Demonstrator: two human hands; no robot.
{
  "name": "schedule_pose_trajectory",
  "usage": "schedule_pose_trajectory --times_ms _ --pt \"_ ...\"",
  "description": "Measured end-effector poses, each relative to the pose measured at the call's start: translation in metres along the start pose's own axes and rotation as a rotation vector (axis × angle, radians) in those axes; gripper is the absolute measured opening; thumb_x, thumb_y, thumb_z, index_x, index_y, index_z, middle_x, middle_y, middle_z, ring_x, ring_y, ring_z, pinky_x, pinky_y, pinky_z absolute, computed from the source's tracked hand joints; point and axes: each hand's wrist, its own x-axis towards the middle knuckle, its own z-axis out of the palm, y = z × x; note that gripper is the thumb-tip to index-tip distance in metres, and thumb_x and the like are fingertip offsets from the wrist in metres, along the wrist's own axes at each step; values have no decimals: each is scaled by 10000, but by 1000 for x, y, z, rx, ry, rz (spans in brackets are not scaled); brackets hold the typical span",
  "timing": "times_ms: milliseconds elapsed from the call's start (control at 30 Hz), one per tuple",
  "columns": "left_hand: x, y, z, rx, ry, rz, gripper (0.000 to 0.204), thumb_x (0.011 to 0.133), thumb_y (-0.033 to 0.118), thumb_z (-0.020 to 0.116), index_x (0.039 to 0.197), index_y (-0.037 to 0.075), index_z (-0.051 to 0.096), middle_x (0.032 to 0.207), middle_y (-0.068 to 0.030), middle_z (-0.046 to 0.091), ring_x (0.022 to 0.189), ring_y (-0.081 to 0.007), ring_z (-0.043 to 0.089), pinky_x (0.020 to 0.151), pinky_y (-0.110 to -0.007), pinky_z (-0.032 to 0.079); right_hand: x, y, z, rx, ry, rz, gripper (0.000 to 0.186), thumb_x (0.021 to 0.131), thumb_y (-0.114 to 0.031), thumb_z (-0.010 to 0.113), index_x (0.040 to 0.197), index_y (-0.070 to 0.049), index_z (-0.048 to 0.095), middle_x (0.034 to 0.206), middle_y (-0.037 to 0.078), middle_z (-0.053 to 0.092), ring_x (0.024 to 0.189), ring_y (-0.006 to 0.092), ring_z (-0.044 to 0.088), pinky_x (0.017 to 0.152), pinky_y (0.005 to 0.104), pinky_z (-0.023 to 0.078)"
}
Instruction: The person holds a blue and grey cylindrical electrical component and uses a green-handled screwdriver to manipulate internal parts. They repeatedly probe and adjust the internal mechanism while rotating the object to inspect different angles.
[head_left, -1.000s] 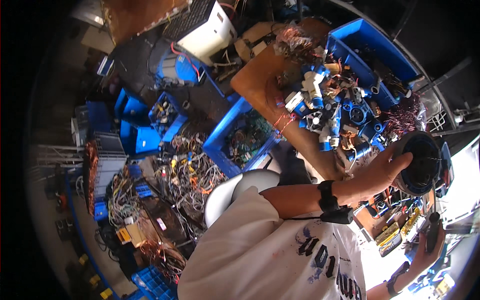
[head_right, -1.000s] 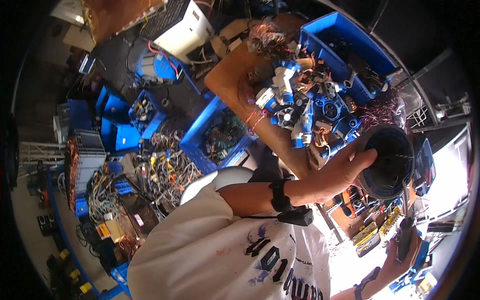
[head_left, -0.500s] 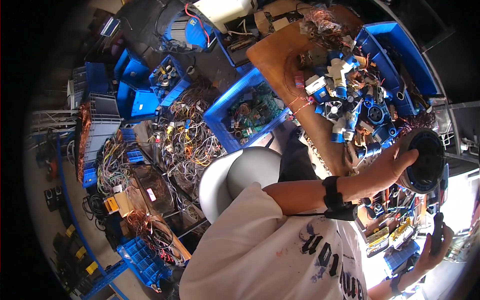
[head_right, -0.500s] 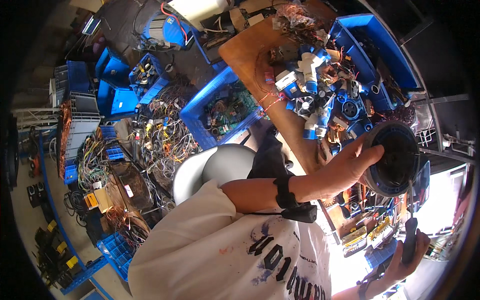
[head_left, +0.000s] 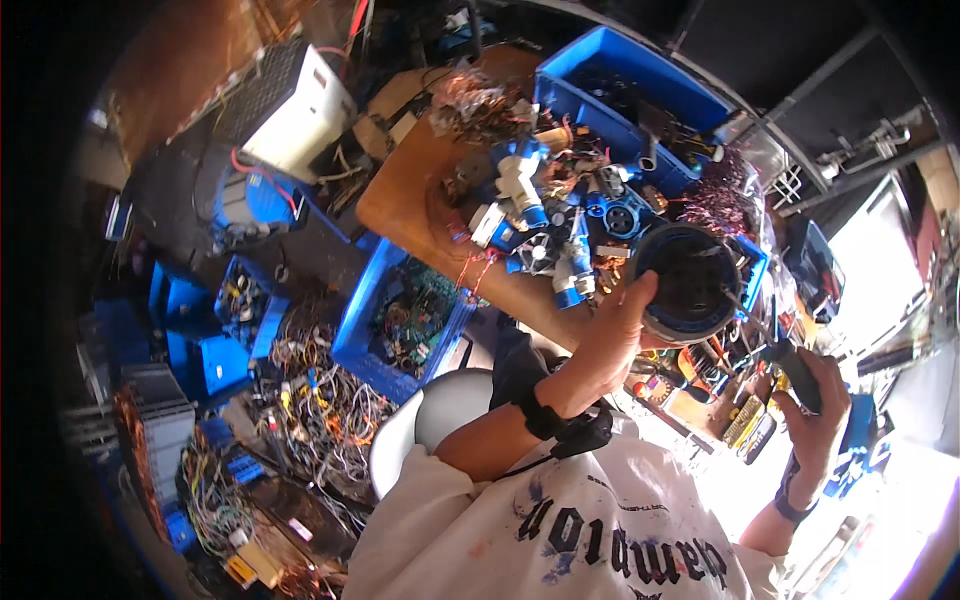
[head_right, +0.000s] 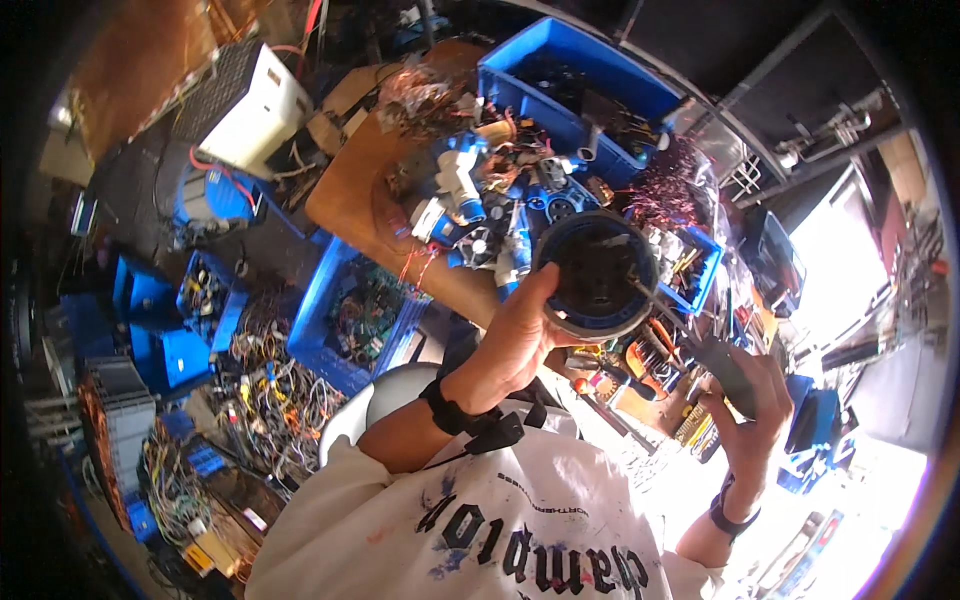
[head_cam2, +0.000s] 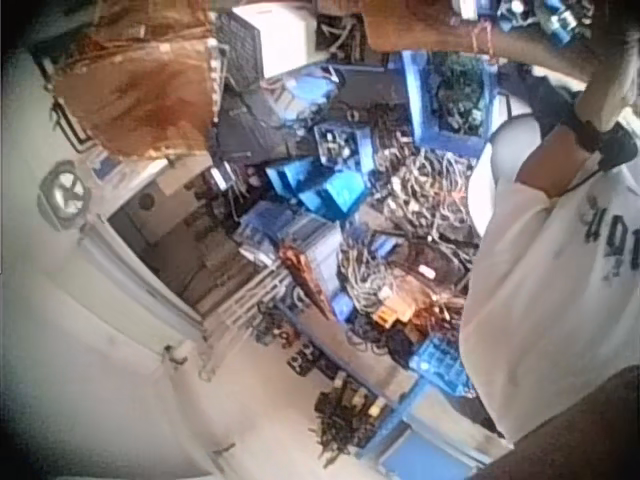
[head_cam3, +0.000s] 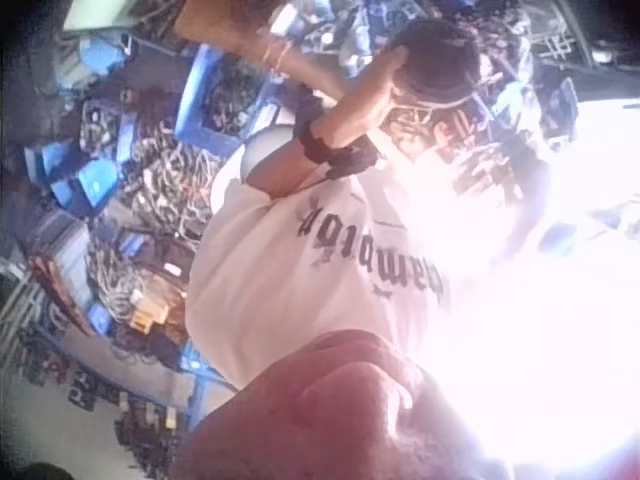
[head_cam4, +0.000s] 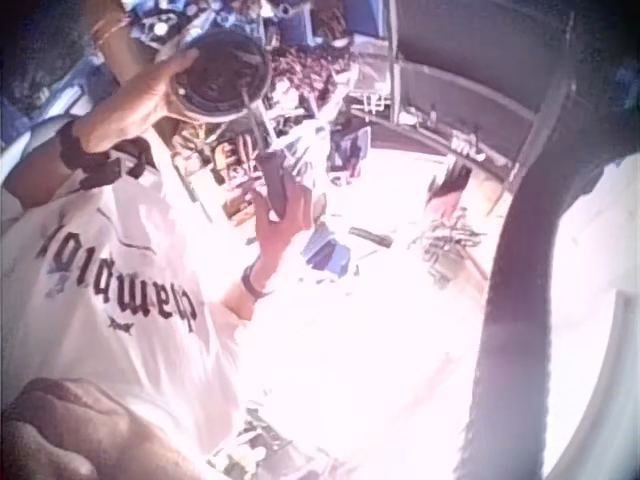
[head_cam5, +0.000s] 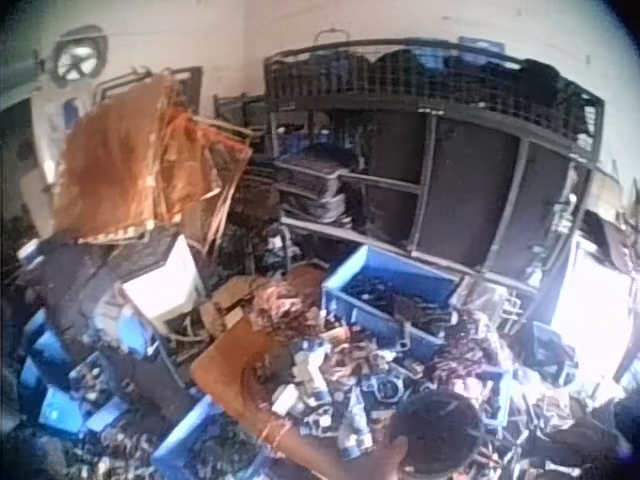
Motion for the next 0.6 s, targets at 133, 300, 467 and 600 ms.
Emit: schedule_pose_trajectory --times_ms 133,300,467,600 --pt "9 -6 3 74 -35 -105 524 989 454 404 1324 52 435 1201 -118 611 1052 -240 639 910 -431 537 -14 6 -7 127 -12 111 339 790 -120 628 1107 -2 610 918 145 597 773 274 591 689 346 465" --pt "19 -16 10 105 -71 -153 537 985 458 411 1338 53 424 1237 -127 592 1085 -246 623 953 -428 512 -31 17 -9 112 116 83 363 700 -62 676 1057 -14 626 922 127 573 795 275 570 703 348 451" --pt "20 -16 25 59 -118 -168 548 987 455 410 1364 57 394 1265 -133 570 1119 -268 602 936 -462 519 -40 22 -12 -29 152 125 438 650 -31 702 1083 -55 640 978 109 548 893 269 544 766 347 435" --pt "28 -33 35 36 -88 -134 470 995 387 418 1341 69 412 1173 -105 618 929 -216 674 712 -369 607 -61 44 -17 -45 113 143 489 682 -34 703 1164 -50 617 1067 117 565 983 306 553 855 390 445"
